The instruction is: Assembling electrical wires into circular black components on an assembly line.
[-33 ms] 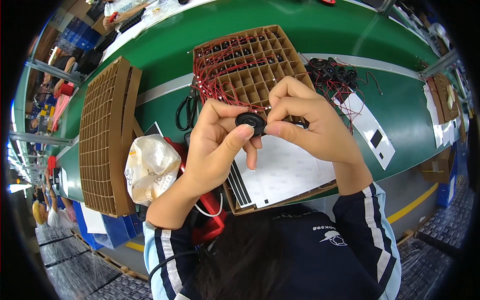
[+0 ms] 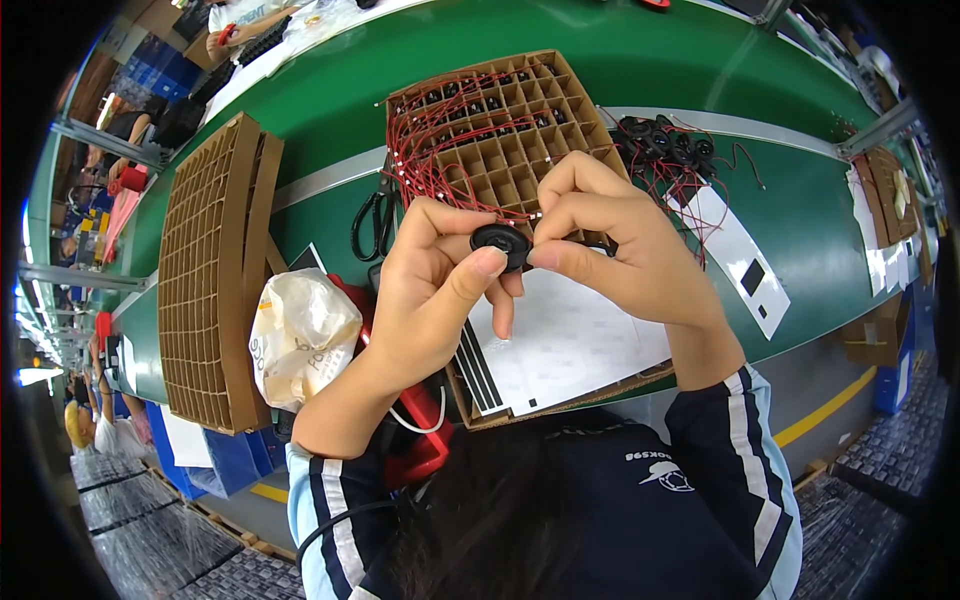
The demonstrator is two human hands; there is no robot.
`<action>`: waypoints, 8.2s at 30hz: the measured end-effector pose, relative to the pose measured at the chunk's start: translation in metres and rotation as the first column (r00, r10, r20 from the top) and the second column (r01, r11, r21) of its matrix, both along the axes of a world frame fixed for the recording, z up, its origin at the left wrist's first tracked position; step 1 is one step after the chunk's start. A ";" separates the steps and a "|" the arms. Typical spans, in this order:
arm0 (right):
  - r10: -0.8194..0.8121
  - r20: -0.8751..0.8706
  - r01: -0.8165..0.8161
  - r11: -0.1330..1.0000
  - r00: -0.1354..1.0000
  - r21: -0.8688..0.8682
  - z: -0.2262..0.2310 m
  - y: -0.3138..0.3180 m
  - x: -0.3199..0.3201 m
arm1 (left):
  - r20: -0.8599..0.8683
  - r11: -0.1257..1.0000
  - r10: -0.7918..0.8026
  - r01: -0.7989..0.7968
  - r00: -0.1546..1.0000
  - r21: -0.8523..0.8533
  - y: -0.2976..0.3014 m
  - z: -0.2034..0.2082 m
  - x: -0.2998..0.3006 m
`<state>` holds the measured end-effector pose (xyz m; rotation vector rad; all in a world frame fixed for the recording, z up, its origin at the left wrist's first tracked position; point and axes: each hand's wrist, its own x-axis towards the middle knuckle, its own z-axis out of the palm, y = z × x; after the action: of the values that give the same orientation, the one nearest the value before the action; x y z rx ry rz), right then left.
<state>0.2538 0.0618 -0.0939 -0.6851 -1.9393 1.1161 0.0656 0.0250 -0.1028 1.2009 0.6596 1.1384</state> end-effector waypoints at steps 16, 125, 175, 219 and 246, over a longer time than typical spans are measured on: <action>0.076 -0.039 -0.073 0.994 0.996 0.081 -0.009 0.008 0.000 | 0.199 0.965 -0.194 0.224 0.961 -0.140 0.002 -0.005 -0.001; -0.063 0.123 0.043 0.986 0.990 0.159 0.004 -0.004 -0.003 | -0.091 0.979 0.042 -0.059 0.995 -0.194 0.000 0.008 0.000; 0.095 -0.029 -0.095 0.995 0.995 -0.019 -0.002 -0.001 -0.005 | 0.178 0.955 -0.115 0.158 0.977 -0.250 0.001 0.002 0.000; 0.139 -0.080 -0.129 0.984 0.987 0.127 0.003 -0.004 0.000 | -0.210 0.952 0.007 0.058 0.978 0.300 -0.003 0.004 -0.010; 0.063 -0.209 -0.046 0.995 0.976 0.085 0.000 -0.014 -0.006 | 0.010 0.976 0.181 -0.181 0.983 0.120 -0.008 0.000 -0.002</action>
<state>0.2477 0.0482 -0.0937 -0.4522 -1.8187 1.0917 0.0633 0.0174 -0.1028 1.2627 0.7211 1.3456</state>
